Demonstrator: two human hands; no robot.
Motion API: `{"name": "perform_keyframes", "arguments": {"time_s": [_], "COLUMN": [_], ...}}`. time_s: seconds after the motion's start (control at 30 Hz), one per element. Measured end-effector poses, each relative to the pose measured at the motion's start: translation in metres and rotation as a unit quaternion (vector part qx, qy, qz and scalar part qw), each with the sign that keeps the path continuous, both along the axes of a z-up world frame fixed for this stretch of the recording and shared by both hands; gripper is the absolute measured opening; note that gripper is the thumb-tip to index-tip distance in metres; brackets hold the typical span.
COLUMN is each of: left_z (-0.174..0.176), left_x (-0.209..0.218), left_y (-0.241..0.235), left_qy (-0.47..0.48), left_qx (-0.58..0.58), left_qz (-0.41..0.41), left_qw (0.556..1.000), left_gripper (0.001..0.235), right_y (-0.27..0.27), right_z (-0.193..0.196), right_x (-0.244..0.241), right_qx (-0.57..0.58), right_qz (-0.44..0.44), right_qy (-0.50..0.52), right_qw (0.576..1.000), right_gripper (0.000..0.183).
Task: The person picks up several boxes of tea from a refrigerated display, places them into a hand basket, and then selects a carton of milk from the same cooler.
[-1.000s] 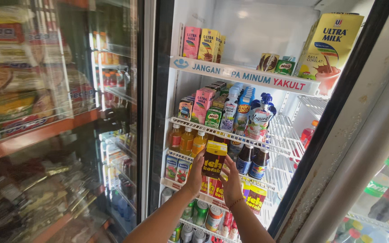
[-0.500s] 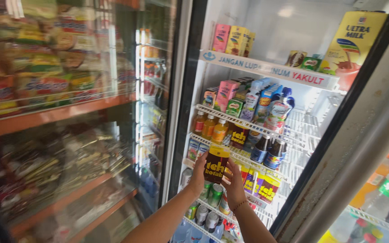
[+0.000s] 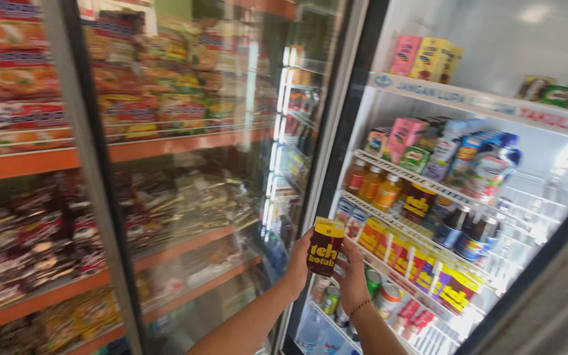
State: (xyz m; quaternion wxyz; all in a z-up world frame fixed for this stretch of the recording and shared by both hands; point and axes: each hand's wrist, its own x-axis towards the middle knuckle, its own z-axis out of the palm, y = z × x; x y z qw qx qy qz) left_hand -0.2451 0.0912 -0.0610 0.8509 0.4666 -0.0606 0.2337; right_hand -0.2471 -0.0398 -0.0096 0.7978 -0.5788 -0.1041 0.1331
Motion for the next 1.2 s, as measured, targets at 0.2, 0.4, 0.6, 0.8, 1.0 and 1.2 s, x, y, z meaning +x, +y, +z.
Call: {"name": "perform_keyframes", "arguments": {"time_s": [0.2,0.4,0.6,0.8,1.0,1.2], "left_z": [0.011,-0.016,-0.011,-0.013,-0.017,-0.055], "left_x": [-0.057,-0.076,-0.137,-0.199,-0.264,-0.307], "left_y": [0.032,0.077,0.103,0.128,0.151,0.192], "left_qy": [-0.013,-0.014,-0.052,0.001,0.121,0.078], "left_qx": [0.037,-0.018,0.014,0.029,-0.038,-0.088], "left_qz": [0.058,0.113,0.174,0.261,0.297,0.318], "left_qw": [0.998,0.993,0.983,0.965,0.946,0.941], "left_gripper": [0.08,0.085,0.079,0.079,0.086,0.084], "right_y": [0.042,0.081,0.129,0.176,0.219,0.25], "right_z": [-0.01,0.001,-0.023,-0.048,-0.058,-0.063], "right_x": [-0.019,-0.052,-0.074,-0.101,-0.15,-0.206], "right_qx": [0.01,-0.02,-0.023,0.021,-0.001,-0.028], "right_qz": [0.073,0.124,0.187,0.275,0.295,0.347], "right_qy": [-0.012,0.031,0.026,0.033,0.066,0.054], "right_qw": [0.997,0.992,0.982,0.961,0.953,0.936], "right_gripper": [0.077,0.073,0.076,0.07,0.07,0.066]}}
